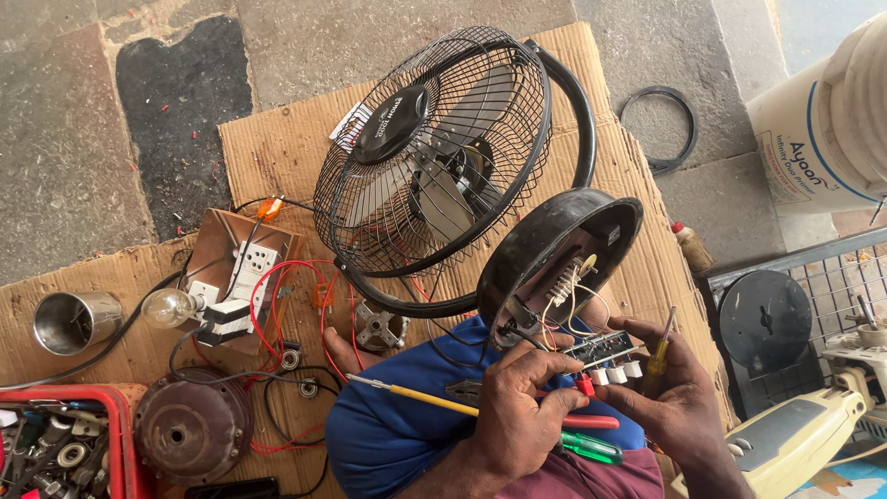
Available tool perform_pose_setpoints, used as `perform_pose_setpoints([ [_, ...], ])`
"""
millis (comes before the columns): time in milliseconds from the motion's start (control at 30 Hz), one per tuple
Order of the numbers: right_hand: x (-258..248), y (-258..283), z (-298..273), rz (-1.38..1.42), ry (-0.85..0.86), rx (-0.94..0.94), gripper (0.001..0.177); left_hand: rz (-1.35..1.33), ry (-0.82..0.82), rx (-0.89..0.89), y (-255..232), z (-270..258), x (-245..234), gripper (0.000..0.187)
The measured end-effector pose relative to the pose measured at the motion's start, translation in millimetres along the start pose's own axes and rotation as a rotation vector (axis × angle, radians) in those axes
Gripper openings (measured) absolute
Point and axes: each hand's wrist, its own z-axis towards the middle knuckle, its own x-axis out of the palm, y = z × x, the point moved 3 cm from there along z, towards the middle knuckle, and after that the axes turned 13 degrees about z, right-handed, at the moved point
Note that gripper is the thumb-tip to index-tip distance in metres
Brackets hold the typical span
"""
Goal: The person repairs a table fan by opening its base with a screwdriver and manipulating the internal wires and a switch component.
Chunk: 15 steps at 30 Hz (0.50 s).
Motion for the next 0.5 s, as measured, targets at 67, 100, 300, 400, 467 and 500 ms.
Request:
perform_pose_setpoints([
  [67,-2.6,-4.0,0.6,-0.007,0.001,0.000,0.082,0.063,-0.044,0.079,-2.6,-0.1,-1.9,0.030],
  [100,-3.7,-5.5,0.9,-0.011,0.002,0.000,0.082,0.061,-0.048,0.073,-2.8,0.0,-1.9,0.029],
  [300,-6.5,-10.4,0.7,0.000,-0.013,-0.004,0.080,0.032,-0.036,0.032,-4.0,-0.5,-1.6,0.025],
  [400,-11.1,-13.8,1.1,-0.084,-0.063,0.056,0.081,0.017,-0.025,0.015,-4.9,0.7,-0.3,0.021],
  [467,-13.9,-17.4,1.7,-0.070,-0.056,0.062,0.079,0.017,-0.040,0.041,-6.4,0.9,0.3,0.018],
  [500,-15.5,-19.9,2.1,-0.063,-0.053,0.065,0.079,0.012,-0.049,0.046,-6.9,0.9,0.7,0.019],
])
